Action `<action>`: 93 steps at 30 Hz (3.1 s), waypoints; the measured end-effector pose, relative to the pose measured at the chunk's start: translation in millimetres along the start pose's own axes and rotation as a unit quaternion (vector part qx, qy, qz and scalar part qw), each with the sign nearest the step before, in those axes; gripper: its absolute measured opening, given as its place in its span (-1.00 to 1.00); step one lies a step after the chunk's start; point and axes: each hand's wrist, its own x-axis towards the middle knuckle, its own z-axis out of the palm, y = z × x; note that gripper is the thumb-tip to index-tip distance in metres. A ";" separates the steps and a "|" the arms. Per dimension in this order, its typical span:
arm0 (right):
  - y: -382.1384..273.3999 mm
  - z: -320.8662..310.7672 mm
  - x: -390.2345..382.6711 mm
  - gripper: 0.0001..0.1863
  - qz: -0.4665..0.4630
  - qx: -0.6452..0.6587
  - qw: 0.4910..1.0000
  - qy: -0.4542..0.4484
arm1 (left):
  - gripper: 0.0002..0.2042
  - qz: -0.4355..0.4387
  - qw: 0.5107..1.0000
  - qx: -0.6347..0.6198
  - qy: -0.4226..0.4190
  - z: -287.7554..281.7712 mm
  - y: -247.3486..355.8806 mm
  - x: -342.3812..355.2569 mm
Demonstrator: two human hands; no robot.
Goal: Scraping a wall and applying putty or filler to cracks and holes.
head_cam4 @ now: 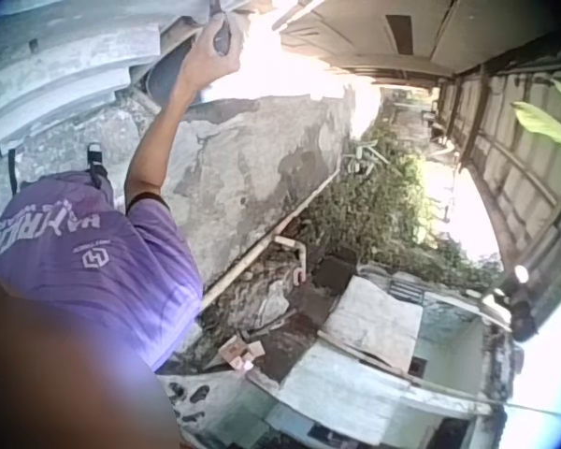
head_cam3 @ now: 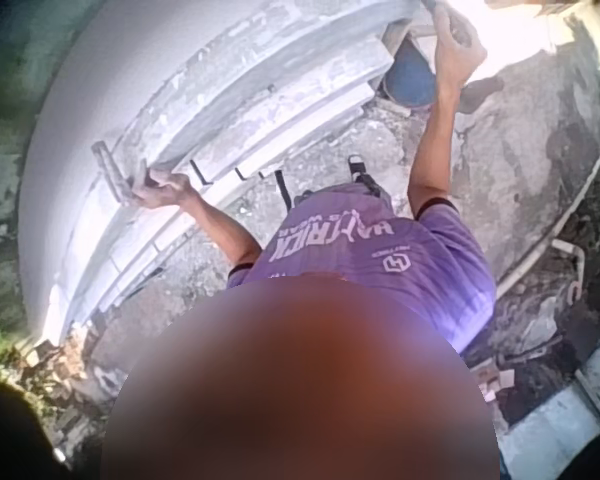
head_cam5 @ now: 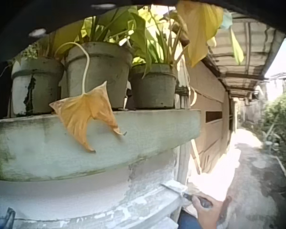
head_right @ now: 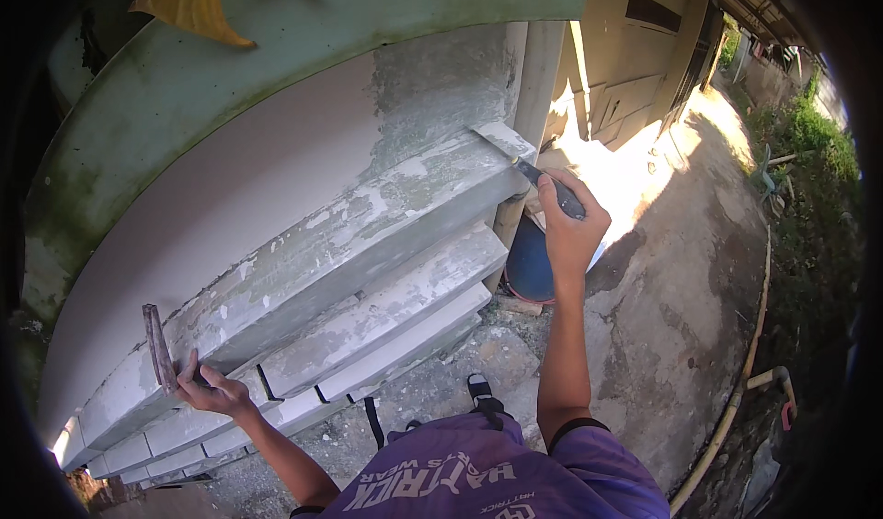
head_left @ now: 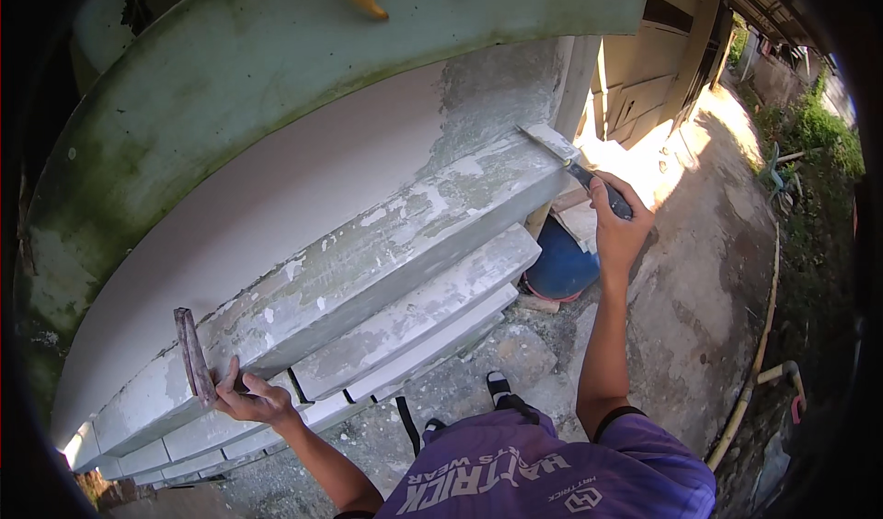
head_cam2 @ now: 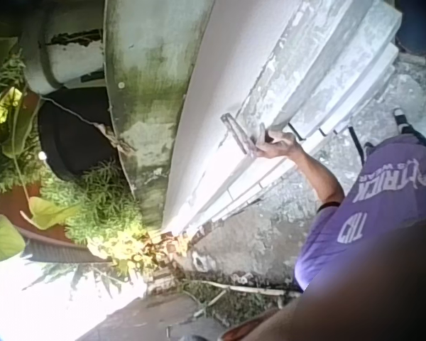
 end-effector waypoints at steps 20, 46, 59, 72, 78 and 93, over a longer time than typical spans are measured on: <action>-3.2 3.5 -55.5 -0.78 0.004 0.052 0.993 0.110 | -0.64 0.016 0.999 0.016 0.026 2.6 -2.2 1.1; -42.3 4.2 -23.9 -0.65 -0.036 0.038 0.992 -0.117 | -0.66 0.005 1.000 0.001 0.013 0.9 -0.6 -0.6; -65.1 76.3 48.1 -0.44 -0.214 0.444 0.850 -0.187 | -0.69 -0.019 1.000 0.009 0.006 -2.8 9.6 2.8; -88.6 106.3 81.4 -0.55 -0.308 0.548 0.776 -0.058 | -0.73 -0.034 0.999 0.028 0.011 -0.4 9.6 0.5; -87.1 115.4 76.5 -0.60 -0.310 0.504 0.804 -0.051 | -0.74 -0.024 0.999 0.034 0.032 1.5 4.3 -3.1; -96.9 123.3 72.3 -0.65 -0.176 0.531 0.829 0.012 | -0.73 -0.023 0.998 0.020 0.059 6.9 11.1 -0.3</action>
